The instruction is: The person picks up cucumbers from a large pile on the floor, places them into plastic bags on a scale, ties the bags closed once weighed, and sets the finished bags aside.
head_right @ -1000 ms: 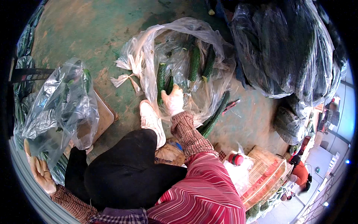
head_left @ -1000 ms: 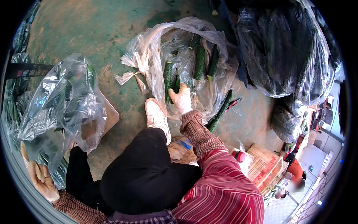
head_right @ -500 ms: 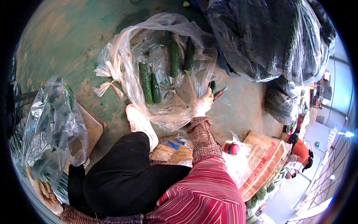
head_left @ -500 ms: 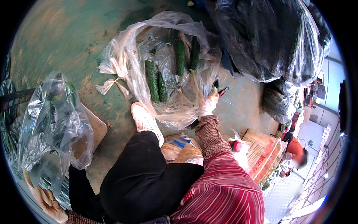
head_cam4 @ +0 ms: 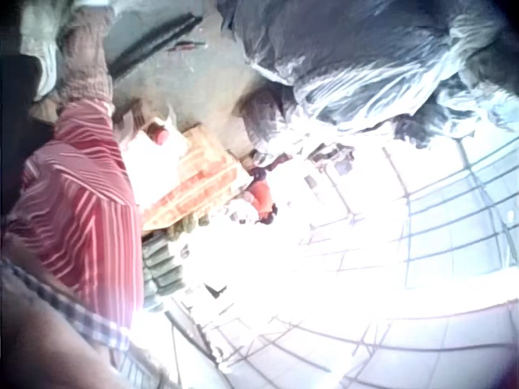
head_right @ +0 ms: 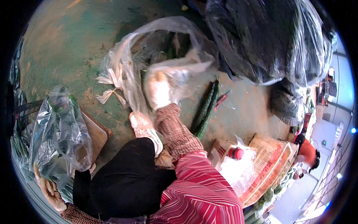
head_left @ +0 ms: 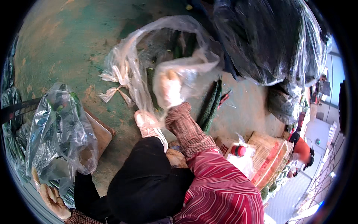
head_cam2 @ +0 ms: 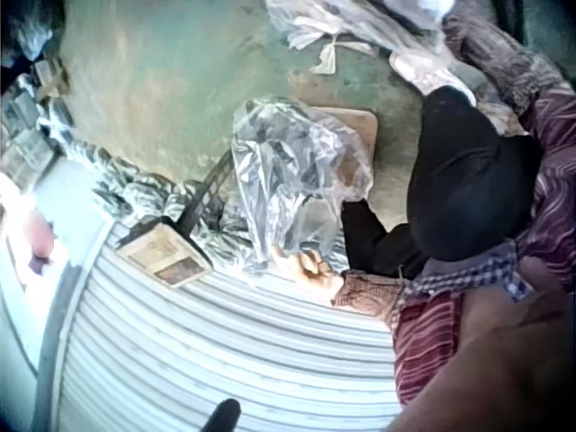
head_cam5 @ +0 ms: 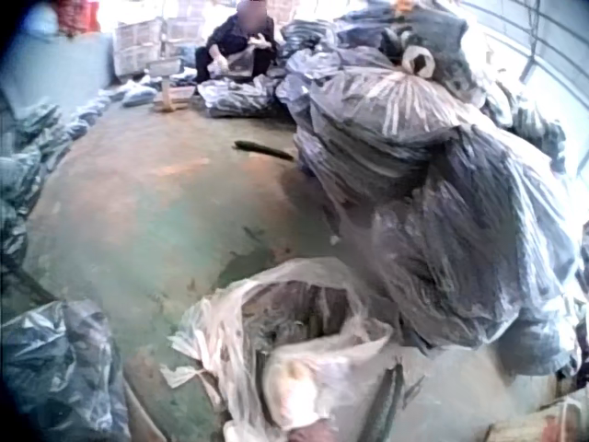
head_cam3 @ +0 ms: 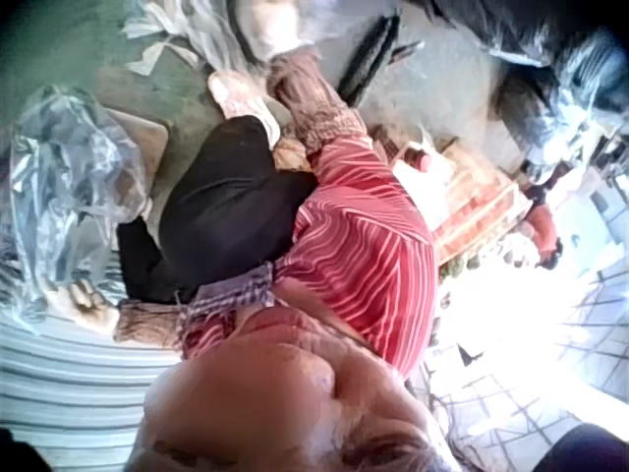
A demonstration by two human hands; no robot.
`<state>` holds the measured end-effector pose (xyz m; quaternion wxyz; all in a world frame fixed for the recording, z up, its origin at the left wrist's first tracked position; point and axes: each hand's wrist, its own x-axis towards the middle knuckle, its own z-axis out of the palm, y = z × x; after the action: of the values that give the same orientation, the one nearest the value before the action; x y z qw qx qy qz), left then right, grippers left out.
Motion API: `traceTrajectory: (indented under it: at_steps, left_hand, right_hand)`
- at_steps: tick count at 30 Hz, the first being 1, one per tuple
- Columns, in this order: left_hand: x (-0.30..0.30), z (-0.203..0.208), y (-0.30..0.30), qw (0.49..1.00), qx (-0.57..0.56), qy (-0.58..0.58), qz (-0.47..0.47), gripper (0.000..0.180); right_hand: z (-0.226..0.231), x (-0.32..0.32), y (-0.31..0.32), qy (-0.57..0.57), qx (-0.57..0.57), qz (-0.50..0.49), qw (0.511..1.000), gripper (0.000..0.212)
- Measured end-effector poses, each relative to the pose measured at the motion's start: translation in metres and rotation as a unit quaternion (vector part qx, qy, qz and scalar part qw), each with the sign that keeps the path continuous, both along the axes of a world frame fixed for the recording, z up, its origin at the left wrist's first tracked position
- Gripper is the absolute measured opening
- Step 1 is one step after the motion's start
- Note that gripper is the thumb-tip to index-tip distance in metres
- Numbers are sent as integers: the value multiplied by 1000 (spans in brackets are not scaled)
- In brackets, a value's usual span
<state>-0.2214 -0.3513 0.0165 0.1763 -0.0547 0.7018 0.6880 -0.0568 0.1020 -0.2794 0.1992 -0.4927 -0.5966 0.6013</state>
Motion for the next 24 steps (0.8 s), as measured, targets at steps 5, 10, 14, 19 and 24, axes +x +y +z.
traceTrajectory:
  at_steps: [5, 10, 14, 19, 24]
  left_hand:
    - [12, 4, 51, 996, -78, 30, 20, 54]
    - [11, 6, 65, 992, -124, 20, -8, 56]
    - [4, 4, 59, 994, -109, -4, -23, 57]
    - [8, 10, 67, 991, -119, 23, 47, 51]
    - [20, 19, 44, 993, -113, 34, 5, 46]
  right_hand:
    - [2, 6, 82, -51, 164, -201, 965, 27]
    - [43, -145, 93, -240, 169, 48, 955, 75]
    - [-38, -196, 91, -311, 148, 107, 933, 57]
    - [-114, -115, 80, -105, 187, 96, 972, 10]
    - [55, -28, 39, 243, -22, -17, 970, 8]
